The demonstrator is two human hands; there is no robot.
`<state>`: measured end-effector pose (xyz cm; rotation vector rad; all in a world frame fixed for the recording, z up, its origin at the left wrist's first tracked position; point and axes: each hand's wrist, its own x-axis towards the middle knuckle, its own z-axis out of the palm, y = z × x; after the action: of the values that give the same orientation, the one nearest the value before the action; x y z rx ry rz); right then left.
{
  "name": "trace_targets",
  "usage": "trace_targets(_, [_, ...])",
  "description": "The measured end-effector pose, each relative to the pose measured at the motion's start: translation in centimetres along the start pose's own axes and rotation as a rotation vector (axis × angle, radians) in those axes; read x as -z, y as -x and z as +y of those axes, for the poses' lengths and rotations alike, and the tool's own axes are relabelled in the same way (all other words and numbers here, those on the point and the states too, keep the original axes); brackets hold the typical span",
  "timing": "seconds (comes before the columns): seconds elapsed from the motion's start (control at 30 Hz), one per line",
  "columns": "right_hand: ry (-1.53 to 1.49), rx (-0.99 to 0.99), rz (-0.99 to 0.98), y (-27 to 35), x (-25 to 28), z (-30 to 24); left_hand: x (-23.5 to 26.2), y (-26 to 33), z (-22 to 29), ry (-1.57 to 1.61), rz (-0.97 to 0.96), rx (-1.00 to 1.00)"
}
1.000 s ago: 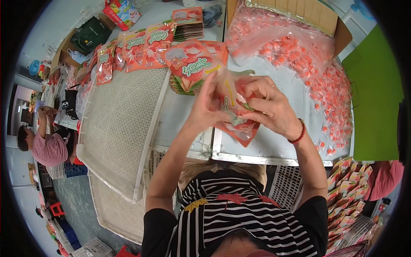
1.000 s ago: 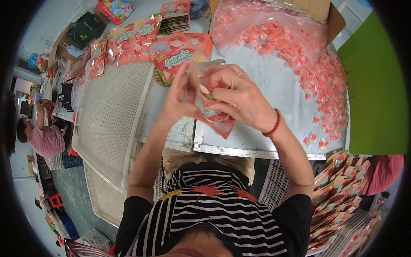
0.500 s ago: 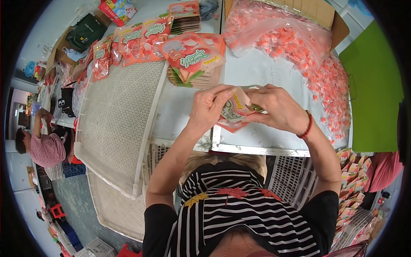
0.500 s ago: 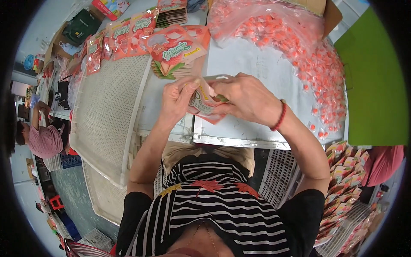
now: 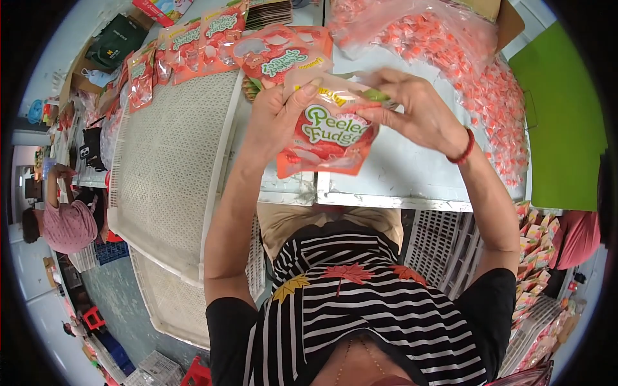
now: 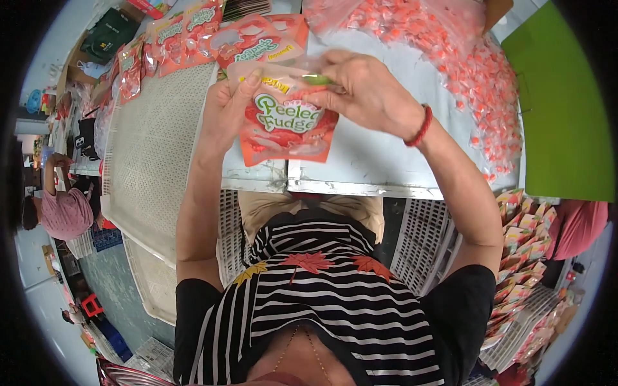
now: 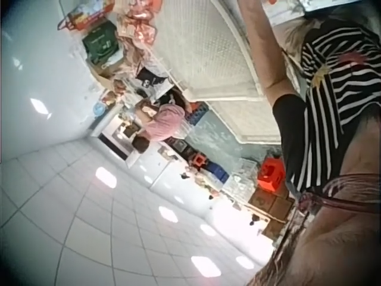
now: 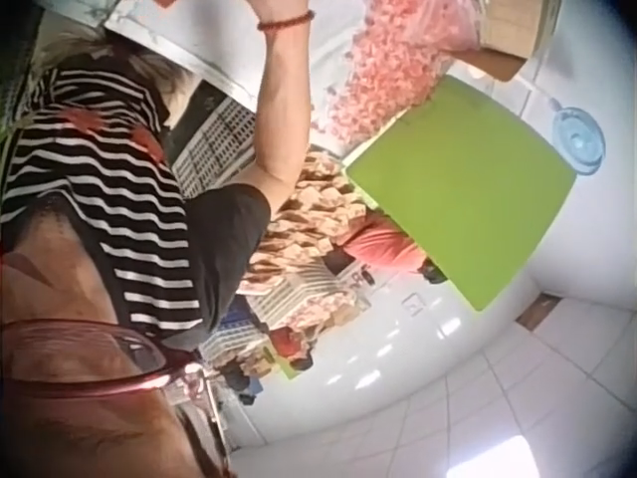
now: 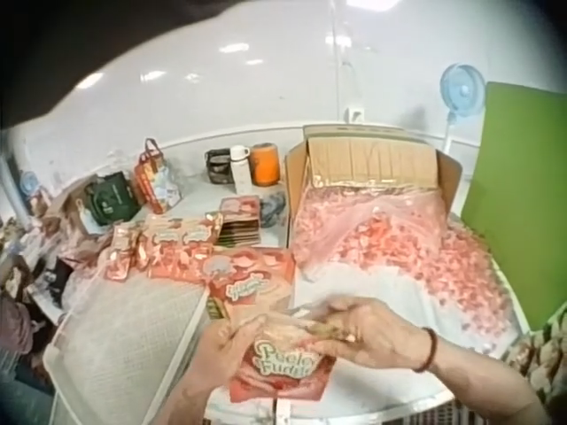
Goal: Manually fill plastic bags with individually wrapped candies and stack them for final packaging.
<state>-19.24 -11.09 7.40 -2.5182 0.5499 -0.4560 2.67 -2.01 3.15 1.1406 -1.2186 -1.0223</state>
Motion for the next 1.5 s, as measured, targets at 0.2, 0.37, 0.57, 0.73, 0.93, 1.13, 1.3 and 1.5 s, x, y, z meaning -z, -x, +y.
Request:
trace_targets(0.2, [-0.472,-0.366,-0.033,-0.7,-0.3,-0.4,0.5,-0.7,-1.0,0.071,0.050,0.053])
trace_targets(0.37, [-0.658,-0.259,-0.046,-1.1,-0.5,0.5,-0.7,-1.0,-1.3,0.276,0.123,0.091])
trace_targets(0.57, [-0.538,-0.459,-0.255,-1.4,-0.5,0.0,-0.4,-1.1,-1.8,-0.040,0.050,-0.083])
trace_targets(0.73, [-0.609,-0.404,-0.202,-1.2,-0.7,-0.4,-0.8,-0.7,-1.4,0.087,0.043,-0.013])
trace_targets(0.93, [-0.354,-0.290,-0.091,-0.8,-1.9,0.5,-1.4,-0.5,-2.6,0.139,0.029,-0.099])
trace_targets(1.13, [-0.417,-0.433,-0.176,-1.0,-1.3,-1.8,-0.9,0.2,-2.5,0.069,0.115,-0.045])
trace_targets(1.3, [-0.301,-0.334,-0.251,-0.7,-2.0,-1.1,-0.4,0.4,-2.3,-0.059,0.174,-0.061])
trace_targets(1.5, [-0.352,-0.203,-0.107,-1.4,-3.3,-1.6,2.1,0.5,-1.2,-0.024,0.204,-0.051])
